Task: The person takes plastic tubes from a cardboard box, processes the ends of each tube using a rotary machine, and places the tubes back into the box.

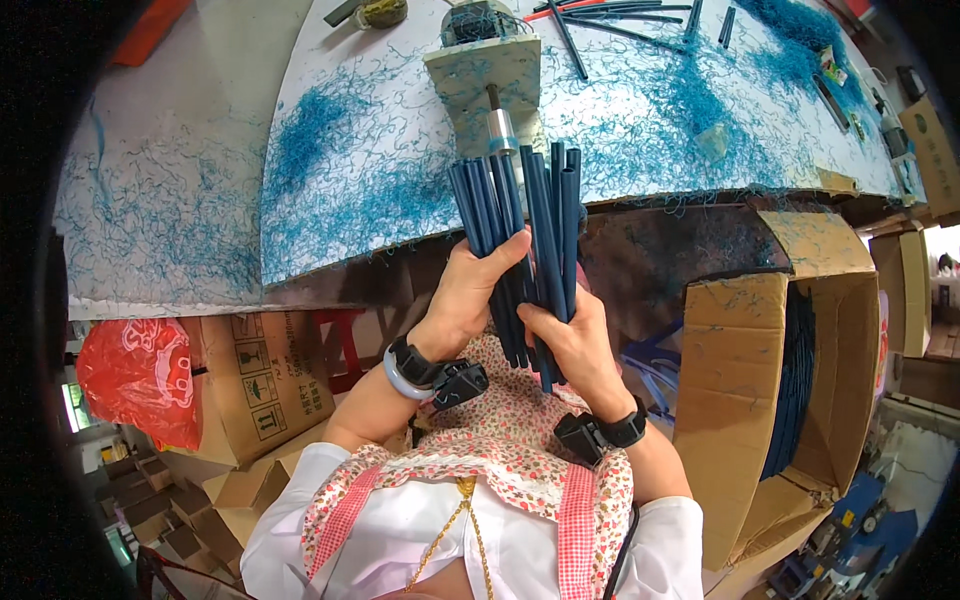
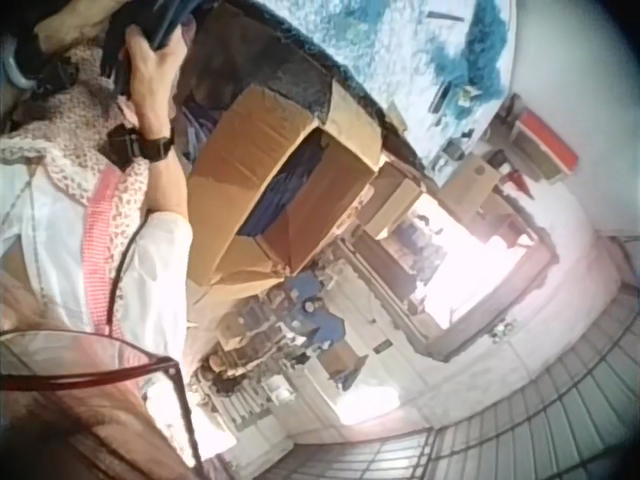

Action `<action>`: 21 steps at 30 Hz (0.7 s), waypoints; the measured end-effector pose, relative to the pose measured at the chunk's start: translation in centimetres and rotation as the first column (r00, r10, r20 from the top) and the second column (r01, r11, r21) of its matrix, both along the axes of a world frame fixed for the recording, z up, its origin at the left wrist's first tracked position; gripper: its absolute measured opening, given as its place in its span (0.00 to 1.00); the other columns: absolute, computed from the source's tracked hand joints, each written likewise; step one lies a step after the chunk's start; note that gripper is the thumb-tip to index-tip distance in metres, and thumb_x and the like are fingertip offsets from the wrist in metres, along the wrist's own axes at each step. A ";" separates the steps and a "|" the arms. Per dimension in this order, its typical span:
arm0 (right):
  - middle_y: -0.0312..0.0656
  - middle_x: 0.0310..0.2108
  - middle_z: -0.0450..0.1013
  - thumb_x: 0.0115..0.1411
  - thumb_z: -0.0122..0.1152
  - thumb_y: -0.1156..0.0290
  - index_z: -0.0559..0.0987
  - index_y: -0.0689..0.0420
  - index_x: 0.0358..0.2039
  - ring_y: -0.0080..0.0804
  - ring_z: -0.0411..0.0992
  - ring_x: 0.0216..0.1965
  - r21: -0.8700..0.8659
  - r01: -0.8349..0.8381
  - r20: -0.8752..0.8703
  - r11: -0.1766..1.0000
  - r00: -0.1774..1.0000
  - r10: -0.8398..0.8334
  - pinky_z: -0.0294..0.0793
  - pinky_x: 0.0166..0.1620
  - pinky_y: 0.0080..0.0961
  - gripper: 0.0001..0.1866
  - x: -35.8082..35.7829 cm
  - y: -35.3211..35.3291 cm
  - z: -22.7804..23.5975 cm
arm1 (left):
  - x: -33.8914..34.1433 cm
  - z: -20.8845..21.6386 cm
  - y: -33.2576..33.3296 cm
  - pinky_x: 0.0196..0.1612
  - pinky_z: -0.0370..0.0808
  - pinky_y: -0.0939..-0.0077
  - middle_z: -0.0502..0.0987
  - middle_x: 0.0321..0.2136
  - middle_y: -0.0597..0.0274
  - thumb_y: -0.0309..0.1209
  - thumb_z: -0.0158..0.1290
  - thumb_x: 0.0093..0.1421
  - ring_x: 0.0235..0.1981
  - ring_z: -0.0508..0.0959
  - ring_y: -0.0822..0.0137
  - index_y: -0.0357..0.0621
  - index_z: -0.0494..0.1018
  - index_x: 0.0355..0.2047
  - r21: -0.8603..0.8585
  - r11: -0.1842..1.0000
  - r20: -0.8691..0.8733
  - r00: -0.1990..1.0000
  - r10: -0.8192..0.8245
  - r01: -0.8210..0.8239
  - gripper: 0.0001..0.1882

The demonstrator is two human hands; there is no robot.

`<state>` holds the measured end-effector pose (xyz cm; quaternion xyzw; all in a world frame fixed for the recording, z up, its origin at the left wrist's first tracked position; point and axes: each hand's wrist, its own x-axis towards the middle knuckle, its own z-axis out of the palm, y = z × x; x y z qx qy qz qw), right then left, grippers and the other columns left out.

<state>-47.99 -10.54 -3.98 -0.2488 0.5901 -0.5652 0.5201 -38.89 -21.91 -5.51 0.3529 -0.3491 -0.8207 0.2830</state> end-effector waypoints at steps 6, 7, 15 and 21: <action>0.33 0.20 0.70 0.53 0.58 0.77 0.74 0.62 0.32 0.16 0.66 0.20 0.011 0.045 -0.028 0.999 0.999 -0.044 0.64 0.23 0.16 0.06 1.0 1.1 0.6 | 2.2 0.5 2.5 0.25 0.71 0.80 0.75 0.25 0.66 0.33 0.57 0.57 0.22 0.74 0.76 0.40 0.74 0.36 -0.030 0.999 0.015 1.000 0.015 -0.015 0.10; 0.33 0.20 0.70 0.53 0.58 0.77 0.74 0.62 0.32 0.16 0.66 0.20 0.013 0.040 -0.027 0.999 0.999 -0.039 0.64 0.23 0.16 0.06 0.8 0.8 0.5 | 2.5 0.9 2.9 0.24 0.71 0.80 0.75 0.25 0.66 0.32 0.57 0.57 0.21 0.74 0.76 0.40 0.74 0.37 -0.053 0.998 0.003 0.999 0.043 -0.043 0.10; 0.37 0.21 0.72 0.52 0.56 0.76 0.73 0.66 0.46 0.19 0.68 0.20 0.059 -0.070 0.064 0.996 0.996 0.067 0.66 0.23 0.16 0.19 -0.5 0.1 -0.5 | 3.1 1.5 1.2 0.29 0.74 0.79 0.76 0.27 0.64 0.33 0.56 0.58 0.25 0.75 0.74 0.38 0.74 0.38 -0.034 0.998 0.070 0.997 -0.043 0.045 0.12; 0.37 0.20 0.71 0.52 0.55 0.77 0.67 0.67 0.52 0.21 0.68 0.18 0.011 0.026 0.169 1.000 0.985 -0.027 0.67 0.23 0.16 0.25 1.1 2.1 1.4 | 1.2 1.2 1.0 0.26 0.74 0.79 0.77 0.26 0.61 0.35 0.58 0.57 0.23 0.76 0.72 0.38 0.74 0.37 -0.040 0.991 0.029 0.992 -0.125 0.126 0.13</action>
